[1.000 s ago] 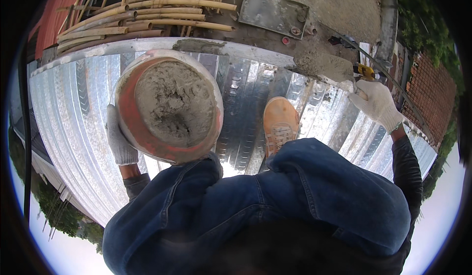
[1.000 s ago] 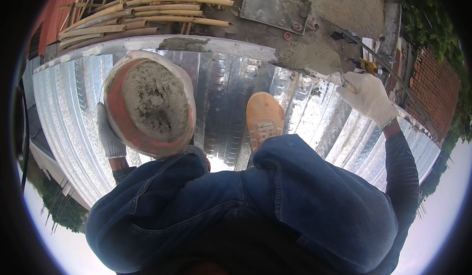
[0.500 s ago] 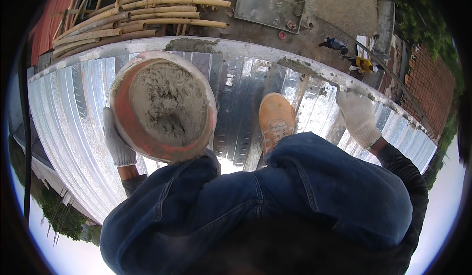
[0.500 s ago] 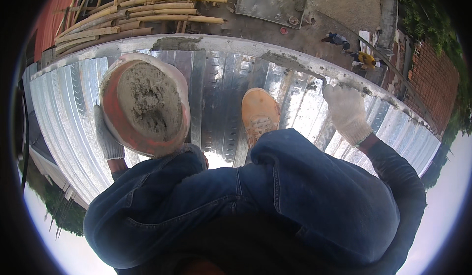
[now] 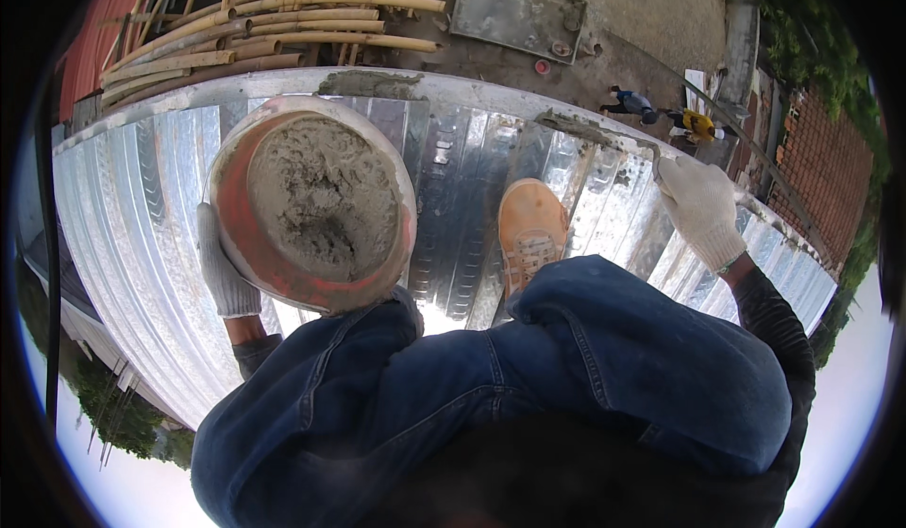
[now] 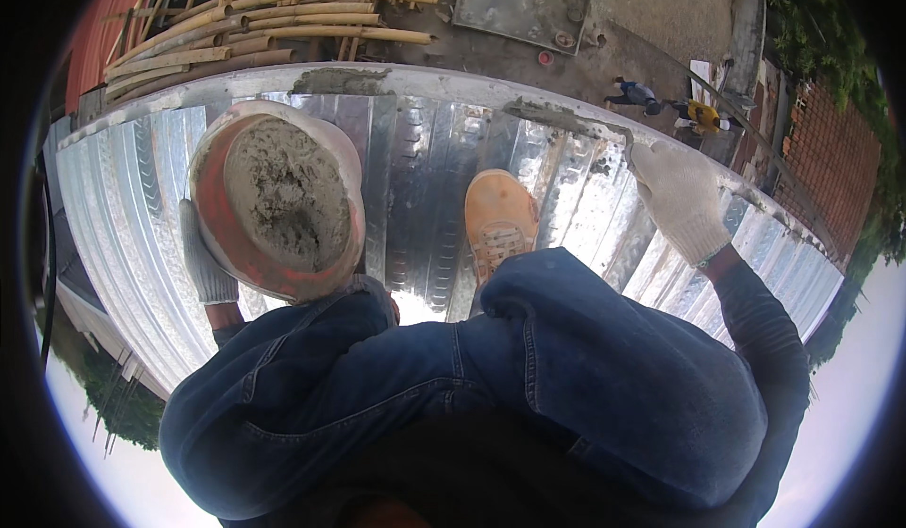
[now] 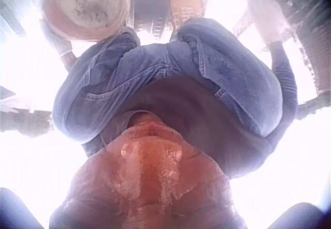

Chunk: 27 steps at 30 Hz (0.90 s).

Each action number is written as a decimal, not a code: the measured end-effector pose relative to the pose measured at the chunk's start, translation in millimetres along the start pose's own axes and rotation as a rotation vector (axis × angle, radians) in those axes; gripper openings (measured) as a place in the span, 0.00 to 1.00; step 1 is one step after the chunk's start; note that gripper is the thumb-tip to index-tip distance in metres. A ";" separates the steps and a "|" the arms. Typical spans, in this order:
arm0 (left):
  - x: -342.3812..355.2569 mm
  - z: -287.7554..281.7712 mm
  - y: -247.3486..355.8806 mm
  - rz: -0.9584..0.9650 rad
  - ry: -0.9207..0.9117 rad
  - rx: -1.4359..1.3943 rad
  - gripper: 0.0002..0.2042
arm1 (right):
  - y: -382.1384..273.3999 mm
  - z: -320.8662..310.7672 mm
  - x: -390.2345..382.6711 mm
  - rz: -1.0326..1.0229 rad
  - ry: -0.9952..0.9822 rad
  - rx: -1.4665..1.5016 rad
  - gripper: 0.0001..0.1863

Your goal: The person walks on a corrugated metal roof, places a PVC pipe, then uses a trowel to scoop cement from a bucket and applies it along the roof edge. The person continues to apply cement along the edge while walking.

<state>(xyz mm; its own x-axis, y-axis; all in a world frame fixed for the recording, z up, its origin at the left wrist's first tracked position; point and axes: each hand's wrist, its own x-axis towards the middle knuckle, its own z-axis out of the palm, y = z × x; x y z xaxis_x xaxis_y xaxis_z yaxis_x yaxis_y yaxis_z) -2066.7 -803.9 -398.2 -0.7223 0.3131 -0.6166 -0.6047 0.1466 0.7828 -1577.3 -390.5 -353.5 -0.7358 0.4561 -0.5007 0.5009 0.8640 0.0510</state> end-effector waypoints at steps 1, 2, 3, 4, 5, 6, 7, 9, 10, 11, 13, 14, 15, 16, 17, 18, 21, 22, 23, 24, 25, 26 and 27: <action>1.0 1.2 -0.2 -0.002 0.004 -0.014 0.29 | -2.2 1.0 5.3 -0.002 -0.010 0.003 0.08; 1.9 1.7 -0.4 -0.004 0.007 -0.029 0.29 | -1.9 3.7 6.2 -0.010 -0.026 -0.004 0.08; 2.8 1.4 -0.7 0.001 0.003 -0.021 0.29 | -1.2 6.8 6.4 -0.018 -0.042 -0.012 0.08; 2.1 0.3 -1.6 0.009 0.005 -0.016 0.29 | 0.4 8.4 8.6 -0.033 -0.054 -0.022 0.09; 1.5 -0.6 -2.1 0.017 0.006 -0.012 0.29 | 2.6 7.6 7.7 -0.051 -0.050 -0.031 0.09; 0.0 -1.5 -2.1 0.028 0.023 0.009 0.29 | 5.5 5.6 4.1 -0.069 -0.046 -0.040 0.09; -2.1 1.5 -1.1 0.038 0.036 0.030 0.29 | 9.7 3.0 0.6 -0.084 -0.043 -0.051 0.09; -2.2 0.6 -2.6 0.041 0.046 0.039 0.30 | 20.9 -2.0 -5.5 -0.079 -0.020 0.011 0.09; -0.2 -3.4 -3.7 0.033 0.043 0.028 0.30 | 26.1 -3.0 -7.9 -0.075 -0.010 0.042 0.09; 1.1 -6.2 -5.3 0.026 0.039 0.018 0.30 | 30.5 -2.0 -9.2 -0.069 0.022 0.047 0.09; 0.8 -0.5 -4.3 0.025 0.014 -0.011 0.31 | 35.1 0.8 -12.6 -0.051 0.080 0.064 0.09; 0.4 2.4 -3.0 0.026 0.001 -0.023 0.31 | 33.3 3.2 -10.4 -0.031 0.082 0.065 0.09; 0.0 1.9 -3.5 0.023 0.012 -0.016 0.31 | 29.6 7.2 -4.6 -0.011 0.084 0.067 0.09; 1.2 0.1 -3.6 0.023 0.020 -0.008 0.31 | 25.4 10.7 1.8 0.013 0.090 0.070 0.09; 2.6 -2.3 -3.7 0.022 0.028 -0.003 0.31 | 23.7 12.9 8.5 -0.008 0.087 0.080 0.08; 4.7 -4.9 -4.3 0.020 0.014 0.000 0.31 | 22.8 16.1 15.4 -0.029 0.084 0.089 0.08; 6.7 -9.9 -4.2 0.020 0.007 -0.005 0.31 | 23.8 36.9 16.8 -0.077 0.060 0.075 0.09; 7.4 -8.6 -4.7 0.015 0.015 -0.012 0.30 | 26.4 45.9 14.1 -0.087 0.046 0.062 0.10; 6.8 -8.7 -5.2 0.012 0.027 -0.020 0.30 | 27.3 51.6 9.0 -0.082 0.038 0.034 0.11; 7.1 -8.6 -6.0 0.018 0.035 -0.015 0.30 | 27.3 56.1 0.1 -0.076 0.029 0.005 0.11; 7.5 -8.6 -6.0 0.025 0.044 -0.007 0.30 | 28.1 59.8 -6.6 -0.071 0.021 -0.022 0.11; 7.4 -8.4 -6.2 0.032 0.052 0.000 0.30 | 31.9 62.7 -10.7 -0.101 0.082 -0.001 0.12; 5.3 -8.7 -5.4 0.025 0.056 0.001 0.30 | 36.5 65.4 -14.7 -0.131 0.144 0.021 0.12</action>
<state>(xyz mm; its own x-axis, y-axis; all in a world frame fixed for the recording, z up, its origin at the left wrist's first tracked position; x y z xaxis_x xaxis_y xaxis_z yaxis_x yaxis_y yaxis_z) -2070.1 -811.2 -406.5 -0.7548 0.2641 -0.6004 -0.5858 0.1404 0.7982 -1518.4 -379.6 -400.8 -0.8524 0.3667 -0.3728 0.4044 0.9142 -0.0255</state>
